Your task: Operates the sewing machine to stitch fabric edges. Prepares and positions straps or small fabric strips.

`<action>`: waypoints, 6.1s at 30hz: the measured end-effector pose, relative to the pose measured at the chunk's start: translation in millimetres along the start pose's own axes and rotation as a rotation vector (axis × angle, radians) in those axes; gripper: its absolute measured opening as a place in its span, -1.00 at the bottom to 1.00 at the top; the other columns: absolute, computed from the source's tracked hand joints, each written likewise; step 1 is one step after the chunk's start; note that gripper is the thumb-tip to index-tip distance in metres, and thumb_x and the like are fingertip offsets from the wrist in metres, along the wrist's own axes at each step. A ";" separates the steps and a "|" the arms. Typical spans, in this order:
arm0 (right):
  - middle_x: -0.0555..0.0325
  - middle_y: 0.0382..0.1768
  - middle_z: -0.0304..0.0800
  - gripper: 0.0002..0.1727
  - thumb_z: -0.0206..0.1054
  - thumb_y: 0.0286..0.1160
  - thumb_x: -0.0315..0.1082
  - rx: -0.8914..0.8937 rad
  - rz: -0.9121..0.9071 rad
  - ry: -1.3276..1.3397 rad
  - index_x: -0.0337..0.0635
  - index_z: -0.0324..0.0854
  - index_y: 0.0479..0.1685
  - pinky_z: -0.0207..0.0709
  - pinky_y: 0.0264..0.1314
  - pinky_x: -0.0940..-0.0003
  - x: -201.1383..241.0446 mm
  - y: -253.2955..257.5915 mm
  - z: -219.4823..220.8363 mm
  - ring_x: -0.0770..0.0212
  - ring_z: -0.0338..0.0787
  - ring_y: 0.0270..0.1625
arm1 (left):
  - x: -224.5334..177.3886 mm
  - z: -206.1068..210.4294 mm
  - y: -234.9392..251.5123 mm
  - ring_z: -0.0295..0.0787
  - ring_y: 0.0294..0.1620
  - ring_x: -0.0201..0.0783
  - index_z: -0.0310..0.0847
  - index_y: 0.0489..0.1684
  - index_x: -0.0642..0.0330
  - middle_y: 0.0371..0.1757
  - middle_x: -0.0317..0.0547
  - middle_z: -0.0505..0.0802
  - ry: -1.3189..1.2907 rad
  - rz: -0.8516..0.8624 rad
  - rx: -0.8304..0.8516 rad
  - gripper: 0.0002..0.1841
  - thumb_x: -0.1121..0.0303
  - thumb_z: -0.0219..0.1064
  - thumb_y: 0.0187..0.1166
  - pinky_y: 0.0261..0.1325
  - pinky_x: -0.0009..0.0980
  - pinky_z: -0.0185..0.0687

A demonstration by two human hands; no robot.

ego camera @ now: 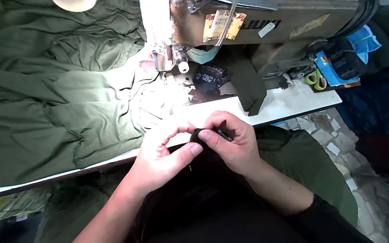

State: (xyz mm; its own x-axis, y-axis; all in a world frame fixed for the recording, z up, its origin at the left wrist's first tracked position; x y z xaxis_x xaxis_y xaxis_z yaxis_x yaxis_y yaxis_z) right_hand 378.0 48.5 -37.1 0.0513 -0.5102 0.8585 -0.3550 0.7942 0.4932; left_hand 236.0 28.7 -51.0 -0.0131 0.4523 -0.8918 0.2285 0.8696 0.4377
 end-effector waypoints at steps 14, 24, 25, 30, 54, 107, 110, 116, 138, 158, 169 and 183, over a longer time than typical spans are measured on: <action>-0.02 -0.05 0.78 -0.88 0.44 0.38 -0.47 -0.042 -0.039 -0.020 -0.37 0.64 -0.29 0.63 -0.07 0.67 -34.3 -16.0 22.1 0.44 0.75 -0.05 | -7.2 -20.3 2.2 0.86 -0.09 -0.51 0.75 -0.02 -0.10 -0.10 -0.51 0.90 -0.014 -0.054 -0.211 -0.90 0.32 0.34 0.68 0.06 -0.55 0.80; 0.01 -0.26 0.77 -0.94 0.40 0.34 -0.58 -0.068 -0.087 0.011 -0.46 0.70 -0.35 0.61 -0.13 0.71 -26.3 -12.8 24.3 0.46 0.72 -0.19 | -5.7 -24.8 2.3 0.87 -0.11 -0.50 0.74 0.00 -0.11 -0.07 -0.49 0.90 -0.045 -0.063 -0.251 -0.87 0.36 0.33 0.67 0.02 -0.54 0.82; 0.03 -0.28 0.75 -0.94 0.41 0.33 -0.57 -0.074 -0.079 0.005 -0.45 0.70 -0.38 0.58 -0.17 0.73 -26.3 -13.1 23.5 0.48 0.70 -0.22 | -4.8 -24.3 2.5 0.87 -0.12 -0.49 0.74 0.00 -0.10 -0.07 -0.48 0.90 -0.061 -0.068 -0.250 -0.88 0.36 0.33 0.67 0.01 -0.53 0.83; 0.08 -0.35 0.70 -0.91 0.40 0.32 -0.58 -0.099 -0.023 0.034 -0.40 0.63 -0.47 0.51 -0.29 0.76 -28.7 -13.7 21.2 0.53 0.63 -0.31 | -1.4 -24.1 2.0 0.88 -0.15 -0.46 0.73 -0.03 -0.10 -0.09 -0.43 0.91 -0.119 -0.107 -0.268 -0.87 0.39 0.30 0.67 -0.01 -0.51 0.84; 0.42 -0.62 0.51 -0.83 0.31 0.50 -0.48 0.146 0.639 0.126 -0.17 0.63 -0.47 0.28 -0.49 0.76 -85.4 -49.4 39.5 0.68 0.42 -0.57 | 77.1 -25.0 -28.3 0.74 -0.56 -0.51 0.62 -0.45 0.03 -0.52 -0.34 0.82 -0.267 -0.601 -0.406 -0.73 0.59 0.13 0.61 -0.38 -0.59 0.74; 0.06 -0.40 0.66 -0.85 0.31 0.64 -0.40 0.531 0.482 -0.411 -0.28 0.72 -0.23 0.55 -0.26 0.24 -104.1 22.2 46.1 0.21 0.66 -0.32 | 99.7 -34.5 39.3 0.74 0.28 0.27 0.77 -0.17 0.34 0.21 0.27 0.80 1.082 -0.008 0.230 -0.77 0.45 0.17 0.64 0.26 0.26 0.56; 0.05 -0.40 0.67 -0.81 0.28 0.67 -0.38 0.526 0.507 -0.437 -0.28 0.74 -0.23 0.58 -0.22 0.22 -107.1 24.7 47.3 0.19 0.68 -0.30 | 107.3 -33.1 43.8 0.63 0.48 0.24 0.78 -0.10 0.33 0.41 0.23 0.74 1.111 -0.004 0.238 -0.74 0.43 0.13 0.66 0.45 0.24 0.47; 0.02 -0.33 0.67 -0.81 0.30 0.64 -0.37 0.472 0.470 -0.497 -0.29 0.72 -0.27 0.60 -0.14 0.19 -111.1 33.7 50.1 0.14 0.70 -0.23 | 111.2 -38.8 51.9 0.63 0.48 0.27 0.77 -0.10 0.39 0.40 0.26 0.74 1.102 0.048 0.235 -0.72 0.46 0.10 0.62 0.48 0.22 0.45; 0.05 -0.47 0.60 -0.75 0.28 0.66 -0.38 0.480 0.582 -0.459 -0.29 0.64 -0.42 0.48 -0.27 0.23 -112.9 45.6 44.6 0.17 0.64 -0.34 | 106.3 -59.2 68.5 0.80 0.02 0.20 0.71 -0.19 0.50 -0.14 0.29 0.83 0.955 -0.207 0.113 -0.72 0.48 0.09 0.75 0.16 0.12 0.60; 0.07 -0.51 0.60 -0.67 0.23 0.75 -0.29 0.434 0.657 -0.487 -0.25 0.65 -0.43 0.47 -0.27 0.19 -119.4 54.9 44.6 0.17 0.64 -0.36 | 134.1 -73.8 102.2 0.69 0.02 0.23 0.67 -0.23 0.47 -0.15 0.31 0.73 0.983 -0.767 0.249 -0.73 0.33 0.37 0.65 0.13 0.21 0.49; -0.16 0.14 0.65 -0.62 0.38 0.64 -0.15 0.691 0.449 -1.009 -0.18 0.61 0.28 0.70 -0.28 0.07 -115.6 55.9 56.6 -0.05 0.83 -0.25 | 138.7 -76.2 105.2 0.70 0.01 0.17 0.69 -0.26 0.41 -0.17 0.24 0.76 0.949 -0.819 0.263 -0.74 0.31 0.42 0.61 0.11 0.20 0.50; -0.06 0.28 0.66 -0.51 0.34 0.60 -0.01 0.853 0.289 -0.826 -0.09 0.62 0.38 0.63 -0.12 -0.06 -134.6 65.4 50.4 -0.08 0.82 -0.01 | 121.8 -57.1 70.6 0.74 0.14 0.29 0.73 -0.17 0.39 -0.09 0.28 0.80 1.152 -0.322 -0.032 -0.74 0.34 0.20 0.70 0.26 0.23 0.54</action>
State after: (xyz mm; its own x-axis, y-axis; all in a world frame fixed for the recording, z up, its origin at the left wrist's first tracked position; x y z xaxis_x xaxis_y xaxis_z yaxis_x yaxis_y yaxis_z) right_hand 300.9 152.5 -127.4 -0.6290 -0.6536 0.4209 -0.7696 0.6001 -0.2184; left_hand 195.0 156.4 -122.2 -0.9336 0.1099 -0.3410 0.0304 0.9727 0.2302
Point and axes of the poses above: each hand's wrist, its own y-axis towards the middle knuckle, its own z-axis out of the palm, x = y × z, the point moved 8 cm from there along y, towards the middle knuckle
